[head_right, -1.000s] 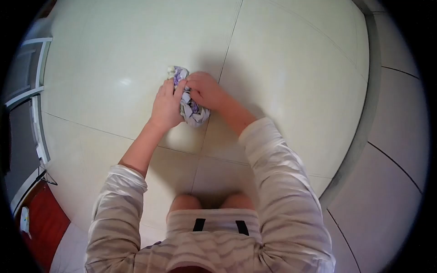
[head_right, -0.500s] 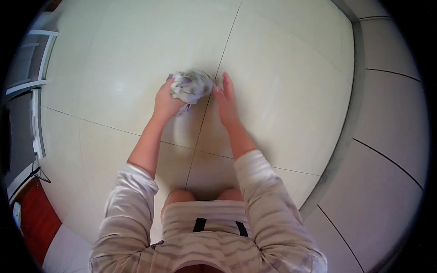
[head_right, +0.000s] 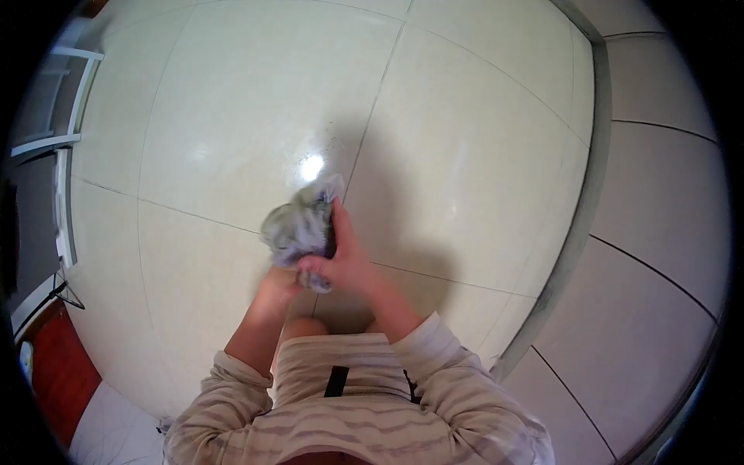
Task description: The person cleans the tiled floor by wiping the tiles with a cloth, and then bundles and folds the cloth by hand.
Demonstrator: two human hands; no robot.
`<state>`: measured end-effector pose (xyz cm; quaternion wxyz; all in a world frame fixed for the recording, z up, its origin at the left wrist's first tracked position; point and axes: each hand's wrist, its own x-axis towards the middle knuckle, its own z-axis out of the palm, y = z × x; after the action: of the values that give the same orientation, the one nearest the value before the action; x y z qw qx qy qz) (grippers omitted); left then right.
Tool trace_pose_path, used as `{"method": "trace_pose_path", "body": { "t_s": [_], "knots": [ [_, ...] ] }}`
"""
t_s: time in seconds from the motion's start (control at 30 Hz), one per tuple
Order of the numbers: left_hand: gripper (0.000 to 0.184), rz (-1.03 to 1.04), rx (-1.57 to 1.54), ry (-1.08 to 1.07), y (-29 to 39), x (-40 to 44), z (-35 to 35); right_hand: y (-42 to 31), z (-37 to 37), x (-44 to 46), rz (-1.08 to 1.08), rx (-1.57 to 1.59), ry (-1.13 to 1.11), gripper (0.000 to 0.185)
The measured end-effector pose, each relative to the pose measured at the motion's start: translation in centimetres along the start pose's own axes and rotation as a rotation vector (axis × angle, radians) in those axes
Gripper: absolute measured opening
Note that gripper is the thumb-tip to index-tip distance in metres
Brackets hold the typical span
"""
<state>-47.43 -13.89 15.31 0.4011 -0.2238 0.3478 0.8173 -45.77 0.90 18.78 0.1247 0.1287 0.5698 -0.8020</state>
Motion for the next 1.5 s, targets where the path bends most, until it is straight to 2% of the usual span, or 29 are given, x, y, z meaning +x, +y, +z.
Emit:
{"method": "trace_pose_path", "body": {
  "t_s": [0.03, 0.07, 0.1, 0.17, 0.2, 0.27, 0.3, 0.33, 0.4, 0.47, 0.5, 0.53, 0.63, 0.67, 0.7, 0.77, 0.8, 0.83, 0.93, 1.03, 1.1, 1.13, 1.2, 1.27, 1.37, 1.4, 1.43, 1.47, 1.5],
  "knots": [
    [0.059, 0.033, 0.144, -0.079, -0.2, -0.1, 0.6, 0.3, 0.0, -0.8, 0.020, -0.031, 0.050, 0.112],
    [0.063, 0.112, 0.385, -0.104, -1.4, 0.9, -0.1, -1.2, 0.2, -0.8, 0.067, 0.076, 0.098, 0.097],
    [0.066, 0.199, 0.623, -0.112, -2.1, 1.7, -0.1, -1.8, 0.0, -0.8, 0.066, 0.071, 0.107, 0.097],
    [0.082, 0.097, 0.649, -0.085, -3.3, 2.9, 0.7, -2.5, -0.6, -1.0, 0.206, 0.170, 0.300, 0.071],
    [0.082, 0.096, 0.648, -0.092, -2.5, 3.4, 2.5, -1.8, -1.3, -1.0, 0.203, 0.167, 0.306, 0.071],
    [0.099, -0.108, 0.739, -0.052, -0.8, 4.0, 5.3, 1.0, -3.4, -1.1, 0.080, 0.103, 0.647, 0.052],
    [0.099, -0.108, 0.740, -0.062, -1.0, 4.5, 5.1, 1.0, -4.9, -0.8, 0.045, 0.159, 0.665, 0.047],
    [0.087, 0.191, 0.955, -0.143, -1.3, 5.0, 4.6, 0.6, -7.2, -0.2, 0.011, 0.212, 0.678, 0.043],
    [0.086, 0.172, 1.021, -0.209, 1.9, 3.8, 5.4, -1.0, -12.4, 1.0, -0.026, 0.431, 0.771, 0.038],
    [0.058, 0.436, 0.972, 0.063, 3.2, 5.3, -3.1, -1.0, -19.8, 2.3, -0.115, 0.337, 0.873, 0.036],
    [0.030, 0.496, 0.905, 0.283, 6.3, 4.1, -3.2, -1.0, -23.4, 2.8, -0.116, 0.206, 0.938, 0.036],
    [0.019, 0.653, 0.920, 0.426, 8.0, 4.1, -7.2, -1.1, -26.2, 3.4, -0.109, 0.072, 0.999, 0.037],
    [0.013, 0.649, 1.226, 0.673, 11.8, 2.8, -18.2, -1.4, -29.0, 6.1, 0.017, -0.204, 1.121, 0.048],
    [0.013, 0.640, 1.224, 0.682, 11.9, 2.8, -20.0, -1.8, -28.4, 7.7, 0.237, -0.628, 1.132, 0.055],
    [0.012, 0.600, 1.358, 0.741, 11.9, 2.9, -21.2, -2.0, -27.6, 8.8, 0.460, -1.056, 1.105, 0.063],
    [0.011, 0.562, 1.467, 0.809, 11.1, 3.7, -21.9, -2.0, -25.2, 11.5, 0.419, -1.090, 1.053, 0.072],
    [0.011, 0.676, 1.590, 0.895, 10.3, 4.0, -21.1, -1.8, -23.3, 13.0, 0.389, -1.112, 1.002, 0.081],
    [0.011, 0.796, 1.715, 0.984, 9.9, 4.4, -20.2, -2.3, -20.4, 14.5, 0.358, -1.076, 0.929, 0.077],
    [0.010, 0.825, 1.765, 1.124, 9.8, 5.1, -19.1, -1.6, -11.4, 19.0, 0.342, -1.245, 0.771, 0.077],
    [0.009, 0.830, 1.737, 1.116, 9.8, 5.0, -19.4, -0.2, -5.8, 21.7, 0.145, -1.374, 0.711, 0.066],
    [0.009, 0.833, 1.745, 1.121, 9.8, 5.0, -19.3, 0.1, -5.0, 24.0, 0.193, -1.231, 0.299, 0.073],
    [0.008, 0.837, 1.760, 1.116, 9.9, 5.1, -19.4, 0.1, -5.6, 25.5, 0.172, -0.963, 0.406, 0.067],
    [0.008, 0.841, 1.755, 1.135, 10.0, 5.1, -19.4, -3.3, -5.7, 28.6, 0.096, -0.723, 0.461, 0.060],
    [0.008, 0.847, 1.756, 1.109, 9.9, 5.1, -19.6, -4.1, -8.7, 34.6, -0.042, -0.933, 0.590, 0.054],
    [0.009, 0.883, 1.734, 1.106, 9.8, 5.2, -20.3, -4.4, -7.4, 41.1, 0.086, -0.647, 0.466, 0.061],
    [0.011, 0.886, 1.731, 1.103, 9.7, 5.3, -20.5, -3.9, -5.6, 42.3, -0.041, -1.085, 0.411, 0.058],
    [0.011, 0.875, 1.729, 1.111, 9.7, 5.3, -20.5, -3.5, -3.9, 43.3, -0.060, -1.300, 0.296, 0.062],
    [0.009, 0.861, 1.711, 1.115, 9.8, 5.3, -20.3, -3.4, -1.7, 43.9, -0.104, -1.505, 0.185, 0.066],
    [0.007, 0.846, 1.694, 1.118, 9.7, 5.3, -20.2, -3.3, 1.7, 43.4, -0.016, -1.482, 0.035, 0.076]
  ]
}}
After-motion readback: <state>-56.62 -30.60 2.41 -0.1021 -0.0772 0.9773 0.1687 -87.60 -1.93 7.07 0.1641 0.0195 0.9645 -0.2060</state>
